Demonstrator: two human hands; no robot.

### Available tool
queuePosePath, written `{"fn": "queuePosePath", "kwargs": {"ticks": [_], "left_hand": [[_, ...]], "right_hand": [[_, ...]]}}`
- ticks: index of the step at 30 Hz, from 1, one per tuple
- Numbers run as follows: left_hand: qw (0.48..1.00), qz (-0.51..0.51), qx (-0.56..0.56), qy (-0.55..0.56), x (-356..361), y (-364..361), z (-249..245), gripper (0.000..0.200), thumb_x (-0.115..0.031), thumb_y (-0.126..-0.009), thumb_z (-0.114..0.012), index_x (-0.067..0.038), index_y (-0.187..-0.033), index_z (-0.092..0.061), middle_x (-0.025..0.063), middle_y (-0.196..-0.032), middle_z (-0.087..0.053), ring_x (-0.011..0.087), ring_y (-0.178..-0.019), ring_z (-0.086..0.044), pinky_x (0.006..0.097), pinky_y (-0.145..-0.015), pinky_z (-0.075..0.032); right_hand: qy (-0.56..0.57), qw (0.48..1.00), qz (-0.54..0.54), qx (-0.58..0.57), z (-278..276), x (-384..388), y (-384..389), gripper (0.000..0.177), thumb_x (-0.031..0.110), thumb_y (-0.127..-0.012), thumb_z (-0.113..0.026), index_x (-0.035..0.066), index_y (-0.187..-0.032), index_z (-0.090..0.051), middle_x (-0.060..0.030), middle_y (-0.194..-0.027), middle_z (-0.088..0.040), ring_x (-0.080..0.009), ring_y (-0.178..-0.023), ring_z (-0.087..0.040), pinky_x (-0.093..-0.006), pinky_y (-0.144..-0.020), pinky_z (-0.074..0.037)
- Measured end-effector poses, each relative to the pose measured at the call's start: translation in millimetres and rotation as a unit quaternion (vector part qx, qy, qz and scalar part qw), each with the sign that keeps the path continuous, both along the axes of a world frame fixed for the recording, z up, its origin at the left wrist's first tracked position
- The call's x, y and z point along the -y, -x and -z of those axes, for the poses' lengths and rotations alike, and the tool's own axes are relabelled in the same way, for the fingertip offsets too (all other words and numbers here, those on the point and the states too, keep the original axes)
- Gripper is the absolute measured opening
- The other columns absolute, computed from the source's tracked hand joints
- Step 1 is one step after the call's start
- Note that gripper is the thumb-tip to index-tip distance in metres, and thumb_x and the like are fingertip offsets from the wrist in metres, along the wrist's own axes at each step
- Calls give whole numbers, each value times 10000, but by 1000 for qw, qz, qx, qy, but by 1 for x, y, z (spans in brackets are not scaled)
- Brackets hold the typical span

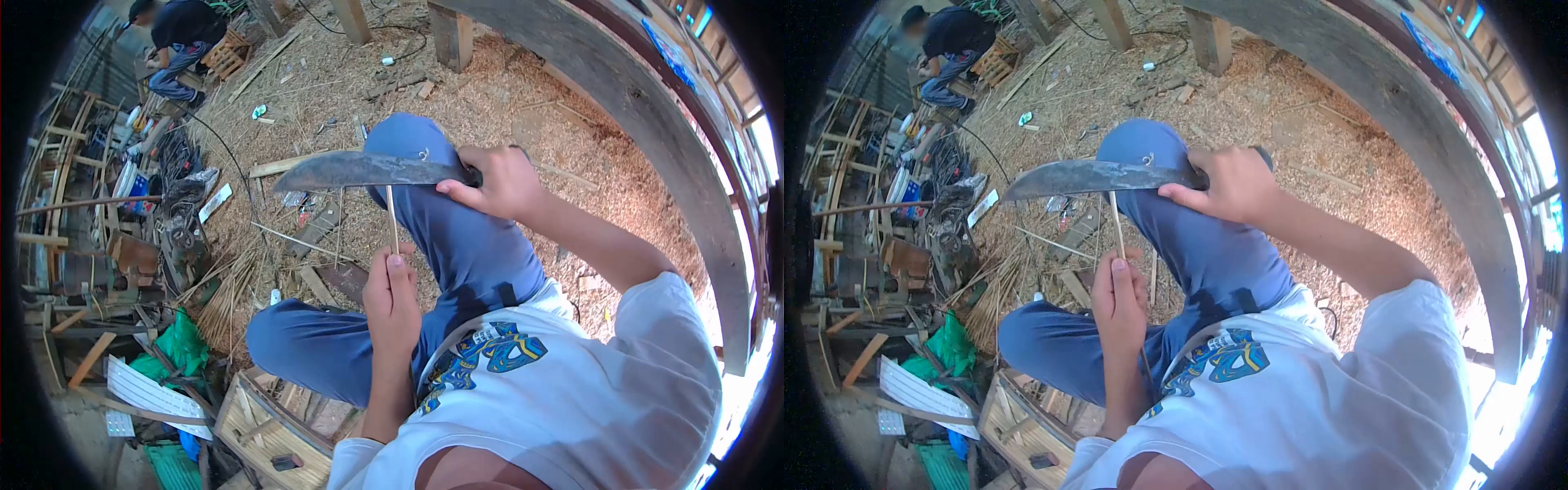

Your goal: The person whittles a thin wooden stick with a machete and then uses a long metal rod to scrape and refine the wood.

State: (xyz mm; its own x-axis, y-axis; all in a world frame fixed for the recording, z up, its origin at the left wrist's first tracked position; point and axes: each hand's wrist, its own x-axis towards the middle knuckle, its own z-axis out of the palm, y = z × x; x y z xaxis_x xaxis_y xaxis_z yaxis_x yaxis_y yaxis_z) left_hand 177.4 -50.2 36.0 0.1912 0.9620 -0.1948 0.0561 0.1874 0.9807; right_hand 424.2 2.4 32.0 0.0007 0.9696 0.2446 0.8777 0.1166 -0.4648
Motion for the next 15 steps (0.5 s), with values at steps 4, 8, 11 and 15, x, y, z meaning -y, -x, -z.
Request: {"fn": "queuePosePath", "kwargs": {"ticks": [4,8,11,15], "left_hand": [[998,27,-41,-40,-13,-5,4,228,-178,-1101,-456,-12,-1118,-611,-38,-709,-466,42,-605,-417,253,-527,-337],[999,46,-16,-8,-18,-20,1,202,-157,-1094,-458,-13,-1100,-600,-7,-745,-508,56,-630,-451,254,-558,-374],[999,48,-7,1,-20,-26,7,189,-152,-1094,-454,-12,-1088,-580,13,-753,-521,69,-646,-472,255,-577,-394],[997,46,-25,-48,-21,-30,13,189,-157,-1098,-443,-10,-1088,-561,27,-763,-516,84,-669,-490,266,-599,-409]], "right_hand": [[-31,996,-14,-82,11,4,-3,588,619,-853,-703,37,-838,-617,-183,-694,-633,-423,-669,-652,-481,-608,-501],[-23,998,-55,-1,6,0,-4,647,698,-861,-667,51,-857,-661,-156,-670,-673,-394,-656,-696,-481,-609,-548],[-16,997,-72,18,-1,1,-2,659,704,-859,-665,45,-847,-635,-164,-675,-663,-395,-650,-686,-476,-592,-534],[-8,996,-88,35,-3,-1,-2,660,697,-859,-674,42,-839,-596,-173,-673,-641,-407,-644,-662,-467,-567,-503]]}}
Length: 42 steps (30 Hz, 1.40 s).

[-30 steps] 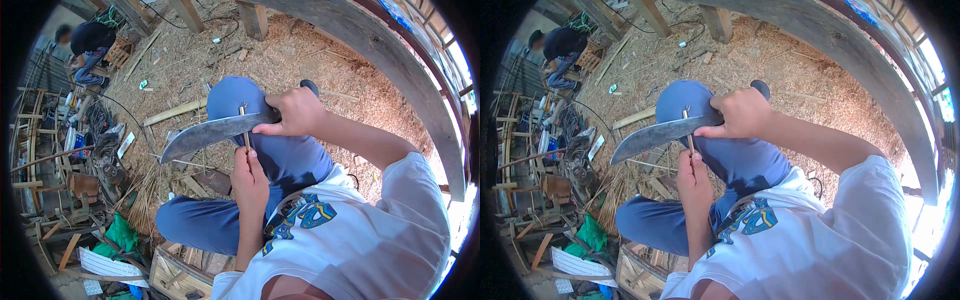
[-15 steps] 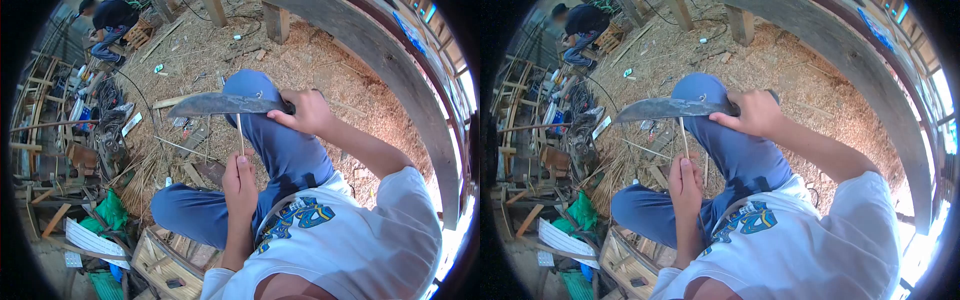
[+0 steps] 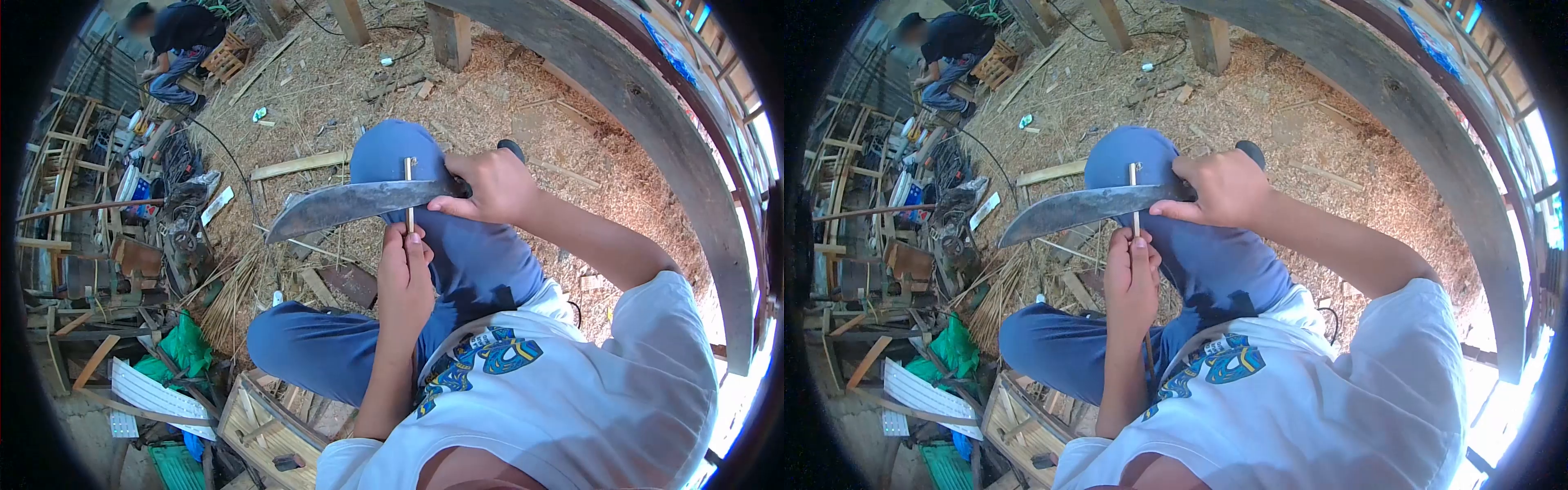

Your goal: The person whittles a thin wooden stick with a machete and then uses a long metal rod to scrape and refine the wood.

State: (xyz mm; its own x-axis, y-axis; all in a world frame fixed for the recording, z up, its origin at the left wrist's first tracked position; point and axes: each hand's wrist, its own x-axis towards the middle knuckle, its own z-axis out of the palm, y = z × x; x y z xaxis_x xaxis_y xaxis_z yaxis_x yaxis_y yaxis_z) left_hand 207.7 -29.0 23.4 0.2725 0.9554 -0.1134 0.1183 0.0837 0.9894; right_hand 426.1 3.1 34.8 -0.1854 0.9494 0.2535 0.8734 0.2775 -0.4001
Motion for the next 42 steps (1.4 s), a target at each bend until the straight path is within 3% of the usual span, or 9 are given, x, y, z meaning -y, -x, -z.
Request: {"fn": "queuePosePath", "kwargs": {"ticks": [3,9,13,18,21,30,34,37,42], "left_hand": [[998,7,-14,56,-1,1,-9,202,-162,-1102,-435,-5,-1090,-563,36,-778,-517,95,-696,-496,276,-635,-426],[1000,0,-21,12,-3,-2,-2,218,-165,-1104,-438,10,-1113,-568,40,-766,-514,108,-667,-486,293,-621,-433],[996,0,-80,-50,-3,-1,0,214,-157,-1095,-450,9,-1154,-572,98,-774,-557,178,-651,-554,342,-617,-458],[978,-6,-158,-135,2,-3,-3,180,-113,-1065,-468,-10,-1172,-570,169,-786,-599,323,-663,-632,425,-634,-487],[976,-5,-160,-147,3,-3,-3,151,-96,-1053,-474,-12,-1144,-562,179,-784,-606,356,-675,-644,450,-634,-489],[974,-15,-177,-143,28,11,0,133,-114,-1063,-477,-6,-1085,-552,176,-780,-592,334,-659,-630,427,-611,-478],[989,-46,-119,-79,39,26,3,168,-151,-1081,-484,-1,-1082,-558,125,-767,-595,233,-642,-608,386,-597,-472],[994,-55,-85,-43,29,27,2,188,-170,-1088,-484,0,-1087,-565,78,-744,-581,158,-641,-579,351,-596,-467],[996,-22,-76,-35,9,11,-12,205,-175,-1092,-471,-2,-1090,-579,49,-707,-562,128,-635,-562,319,-612,-461]], "right_hand": [[3,1000,-7,11,-1,-2,-1,664,704,-863,-669,45,-831,-593,-165,-639,-628,-399,-619,-658,-466,-555,-499],[22,999,-7,44,-7,-3,-1,751,776,-872,-592,30,-803,-640,-167,-582,-629,-372,-585,-682,-453,-564,-546],[32,998,7,44,-12,-4,3,698,739,-850,-657,45,-793,-602,-163,-582,-600,-387,-579,-654,-465,-537,-500],[56,996,30,70,-18,-1,8,773,802,-847,-591,32,-798,-642,-171,-619,-652,-375,-618,-695,-456,-582,-551],[81,992,37,90,-24,0,10,799,818,-853,-562,27,-809,-667,-178,-657,-686,-371,-656,-719,-453,-608,-574],[84,992,70,56,-20,-5,11,769,788,-891,-543,35,-805,-671,-170,-659,-679,-375,-667,-711,-450,-638,-573],[51,996,78,5,-6,-4,5,620,656,-905,-648,43,-813,-634,-178,-624,-628,-414,-620,-659,-483,-597,-523],[16,996,68,-63,3,0,2,598,636,-899,-661,44,-823,-628,-191,-659,-635,-426,-650,-657,-483,-608,-517],[-13,1000,2,-12,-4,2,4,673,699,-893,-633,37,-770,-630,-160,-630,-649,-380,-614,-680,-460,-601,-552]]}}
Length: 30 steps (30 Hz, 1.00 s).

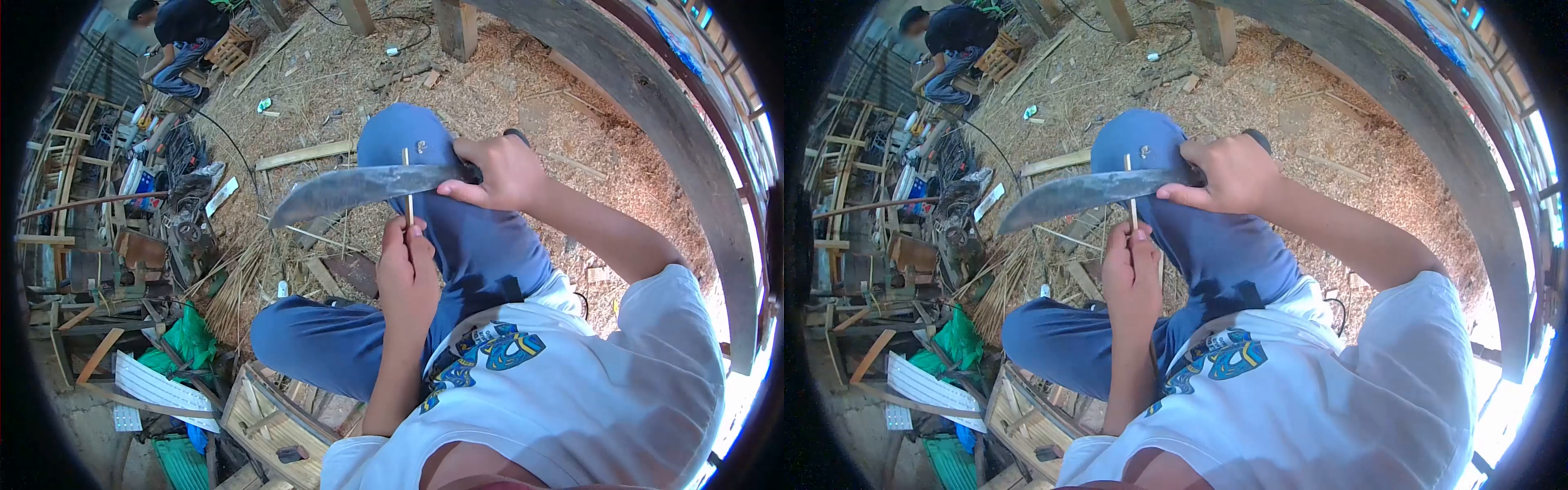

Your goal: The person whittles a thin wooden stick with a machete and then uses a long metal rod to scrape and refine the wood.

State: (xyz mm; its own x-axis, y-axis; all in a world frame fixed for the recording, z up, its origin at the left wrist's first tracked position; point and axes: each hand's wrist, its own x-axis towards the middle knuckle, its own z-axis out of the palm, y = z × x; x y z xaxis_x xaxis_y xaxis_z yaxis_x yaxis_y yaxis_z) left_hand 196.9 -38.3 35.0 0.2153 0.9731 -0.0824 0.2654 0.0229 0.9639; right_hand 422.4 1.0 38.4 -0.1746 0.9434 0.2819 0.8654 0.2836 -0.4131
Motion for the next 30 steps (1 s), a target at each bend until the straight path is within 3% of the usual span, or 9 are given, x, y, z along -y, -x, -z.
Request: {"fn": "queuePosePath", "kwargs": {"ticks": [4,18,21,24,25,27,30], "left_hand": [[998,4,-36,-41,-9,-10,-2,206,-178,-1086,-477,-9,-1068,-593,64,-704,-582,159,-615,-580,335,-604,-463],[990,7,-98,-103,-6,-10,3,158,-154,-1065,-502,-23,-1043,-586,122,-689,-593,261,-617,-631,394,-594,-476],[994,15,-93,-61,3,-4,3,158,-149,-1067,-491,-24,-1033,-581,126,-686,-588,265,-609,-630,391,-578,-468],[997,16,-69,-39,32,4,9,168,-149,-1074,-481,-22,-1019,-577,116,-676,-579,240,-590,-615,380,-565,-461],[998,8,-61,-30,32,6,7,184,-159,-1084,-473,-20,-1023,-576,71,-679,-540,179,-598,-555,336,-562,-428],[999,-14,-41,-14,30,7,1,215,-180,-1104,-459,-15,-1030,-576,-18,-685,-462,58,-615,-436,249,-555,-361],[999,-18,33,23,14,10,11,210,-180,-1108,-452,-24,-1051,-581,-40,-683,-437,33,-580,-382,223,-516,-308]], "right_hand": [[38,999,-1,14,-5,-3,1,660,694,-864,-669,45,-783,-588,-177,-606,-601,-409,-612,-649,-475,-573,-512],[29,997,21,63,-9,-1,2,719,752,-856,-639,39,-767,-621,-160,-556,-597,-382,-565,-660,-457,-549,-526],[44,997,55,45,-6,-3,3,702,734,-877,-628,38,-787,-641,-168,-575,-617,-389,-578,-666,-464,-567,-534],[70,993,89,20,-8,-5,-1,724,747,-907,-565,37,-819,-679,-175,-643,-663,-394,-654,-695,-471,-639,-563],[81,992,93,12,-7,-5,-1,742,757,-917,-536,37,-832,-694,-177,-673,-682,-395,-688,-709,-474,-671,-576],[65,994,89,-19,1,-3,-3,714,734,-918,-559,38,-836,-694,-180,-677,-679,-401,-687,-705,-480,-667,-568],[36,995,80,-53,9,1,-5,666,691,-915,-603,34,-824,-667,-182,-670,-663,-406,-672,-690,-496,-646,-548]]}}
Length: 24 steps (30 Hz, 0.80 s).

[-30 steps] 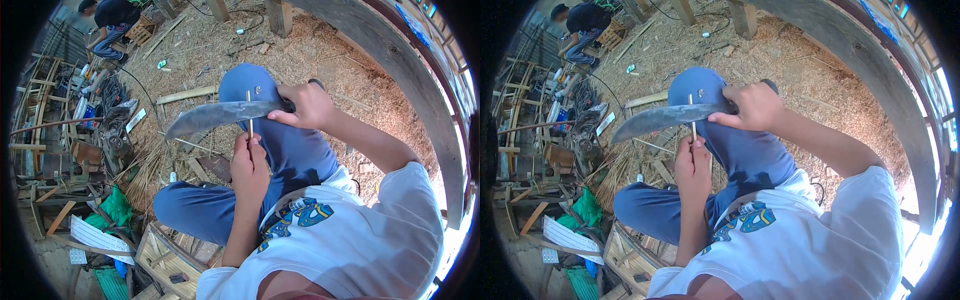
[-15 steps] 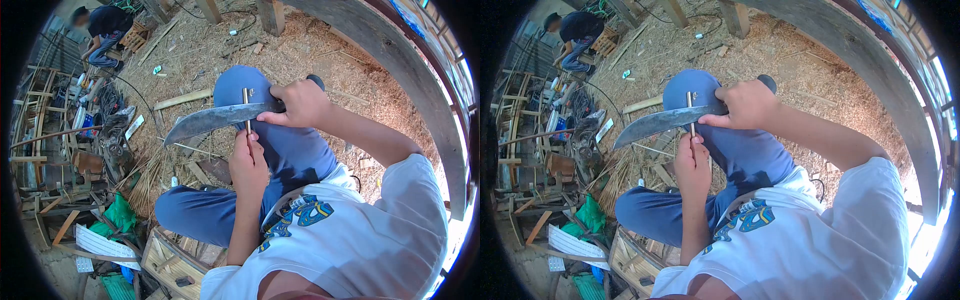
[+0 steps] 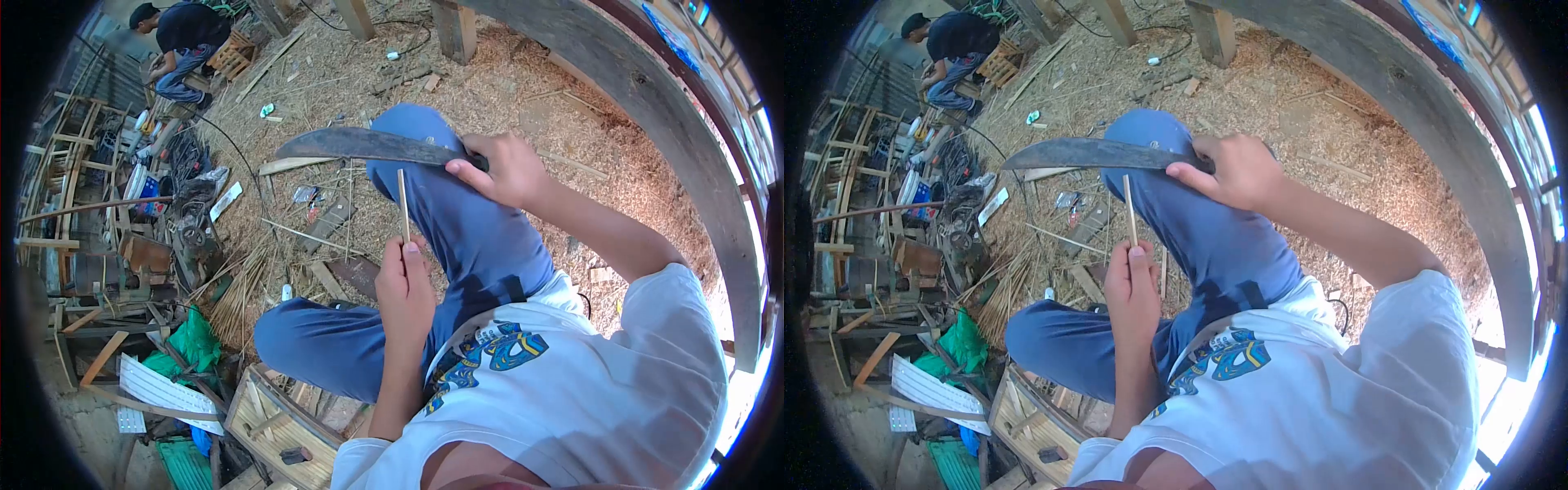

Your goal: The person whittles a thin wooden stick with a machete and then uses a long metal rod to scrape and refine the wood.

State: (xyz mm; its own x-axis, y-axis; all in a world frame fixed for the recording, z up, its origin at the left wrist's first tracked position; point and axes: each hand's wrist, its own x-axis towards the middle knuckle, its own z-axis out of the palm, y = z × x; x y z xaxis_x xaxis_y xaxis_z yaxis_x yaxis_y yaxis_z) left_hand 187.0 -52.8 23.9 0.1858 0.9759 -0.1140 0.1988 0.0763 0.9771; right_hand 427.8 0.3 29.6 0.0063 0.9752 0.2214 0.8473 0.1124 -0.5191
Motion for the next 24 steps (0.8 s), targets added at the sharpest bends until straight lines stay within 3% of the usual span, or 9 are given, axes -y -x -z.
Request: {"fn": "queuePosePath", "kwargs": {"ticks": [3,9,18,21,24], "left_hand": [[999,25,35,29,-9,-6,-5,221,-181,-1092,-472,-11,-1058,-610,1,-708,-511,81,-628,-468,280,-565,-395],[997,23,38,56,-26,-21,-6,212,-173,-1092,-472,-6,-1034,-589,2,-746,-520,65,-657,-471,246,-579,-385],[984,36,111,134,-28,-21,-14,224,-203,-1102,-465,-22,-1039,-581,-25,-720,-479,40,-624,-401,237,-537,-301],[992,39,63,98,-30,-20,-7,239,-213,-1101,-473,-16,-1040,-595,-6,-724,-494,62,-638,-434,251,-564,-346],[999,30,5,38,-31,-23,-2,242,-214,-1096,-486,-9,-1045,-603,15,-732,-514,91,-664,-478,275,-606,-399]], "right_hand": [[-33,999,-37,8,0,3,-1,662,693,-897,-621,40,-786,-626,-166,-653,-646,-397,-648,-677,-477,-609,-539],[-27,992,-95,75,-8,0,0,692,735,-865,-628,50,-766,-623,-159,-631,-638,-374,-616,-674,-452,-572,-532],[-28,995,-72,68,-4,-1,-1,727,758,-864,-609,37,-766,-631,-161,-568,-610,-368,-561,-663,-459,-541,-527],[-7,995,-71,73,-9,0,-1,633,675,-853,-680,54,-773,-593,-161,-577,-577,-393,-583,-637,-461,-540,-489],[-13,994,-74,79,-8,-2,0,637,683,-852,-677,56,-767,-597,-157,-564,-572,-386,-569,-636,-457,-532,-487]]}}
